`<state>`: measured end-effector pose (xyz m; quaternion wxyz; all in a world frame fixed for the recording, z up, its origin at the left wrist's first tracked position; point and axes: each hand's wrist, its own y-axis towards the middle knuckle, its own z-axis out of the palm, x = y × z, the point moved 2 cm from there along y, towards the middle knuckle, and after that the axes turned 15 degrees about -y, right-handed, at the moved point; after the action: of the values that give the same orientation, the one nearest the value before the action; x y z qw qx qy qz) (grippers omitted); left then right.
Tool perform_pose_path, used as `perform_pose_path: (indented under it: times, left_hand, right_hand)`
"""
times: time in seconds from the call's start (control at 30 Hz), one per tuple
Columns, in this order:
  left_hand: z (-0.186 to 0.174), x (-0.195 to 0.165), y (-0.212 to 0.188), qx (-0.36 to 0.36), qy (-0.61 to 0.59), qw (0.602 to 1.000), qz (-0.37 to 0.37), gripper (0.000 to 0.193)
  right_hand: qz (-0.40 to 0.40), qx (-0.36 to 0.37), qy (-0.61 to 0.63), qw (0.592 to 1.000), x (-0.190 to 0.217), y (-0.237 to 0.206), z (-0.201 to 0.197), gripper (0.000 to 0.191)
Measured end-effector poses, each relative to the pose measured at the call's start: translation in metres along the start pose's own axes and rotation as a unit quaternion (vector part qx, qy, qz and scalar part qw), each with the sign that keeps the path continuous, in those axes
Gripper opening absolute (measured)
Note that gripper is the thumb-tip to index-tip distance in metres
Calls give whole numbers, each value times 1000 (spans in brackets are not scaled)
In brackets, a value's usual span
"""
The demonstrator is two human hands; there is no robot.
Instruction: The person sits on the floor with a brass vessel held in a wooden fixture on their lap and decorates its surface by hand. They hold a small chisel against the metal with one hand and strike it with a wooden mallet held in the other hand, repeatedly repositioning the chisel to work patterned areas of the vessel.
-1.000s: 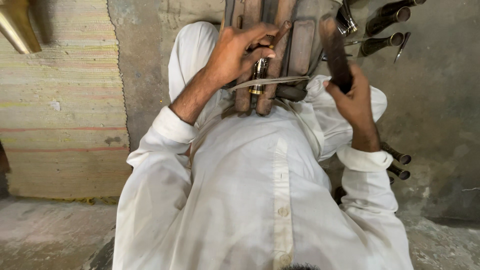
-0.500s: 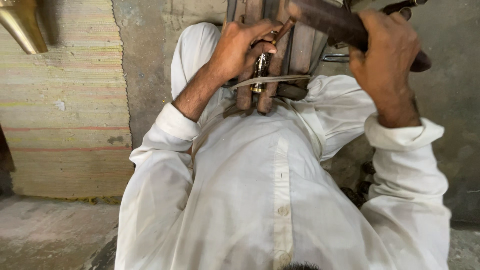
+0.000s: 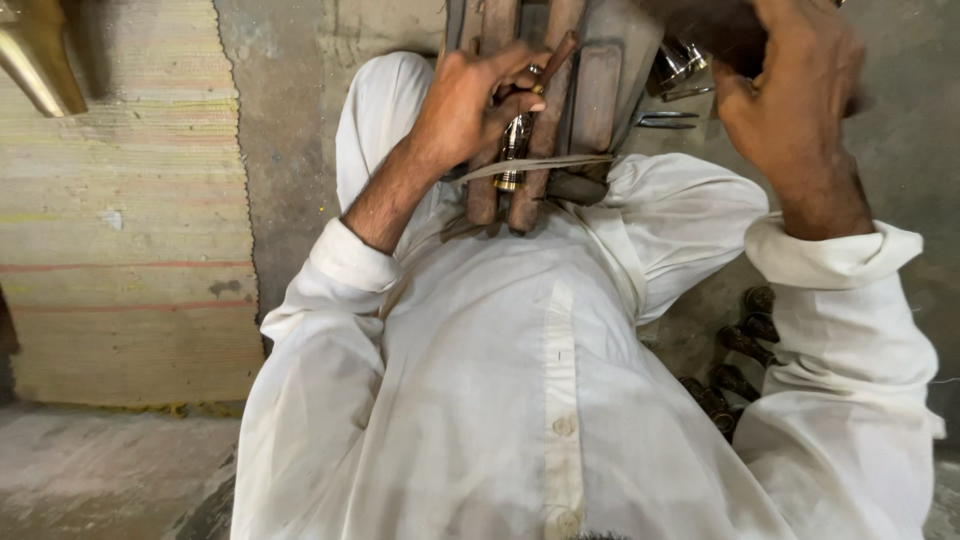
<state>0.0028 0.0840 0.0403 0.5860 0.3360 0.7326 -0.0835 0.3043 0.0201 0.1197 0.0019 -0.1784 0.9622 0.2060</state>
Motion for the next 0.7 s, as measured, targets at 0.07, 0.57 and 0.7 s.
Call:
perform_pose_path:
  times: [0.07,0.57,0.7]
  left_hand:
    - [1,3,-2,-16,-5,1000,16,43]
    - [4,19,-23,-77,-77,994,20,43]
    - [11,26,-32,-114,-43,992,29,44]
  right_hand:
    - [20,54,47,997,-1,1,4,31]
    - [119,208,214,947,0,-20,38,30]
    - [97,222,143,960,0,-16,38,33]
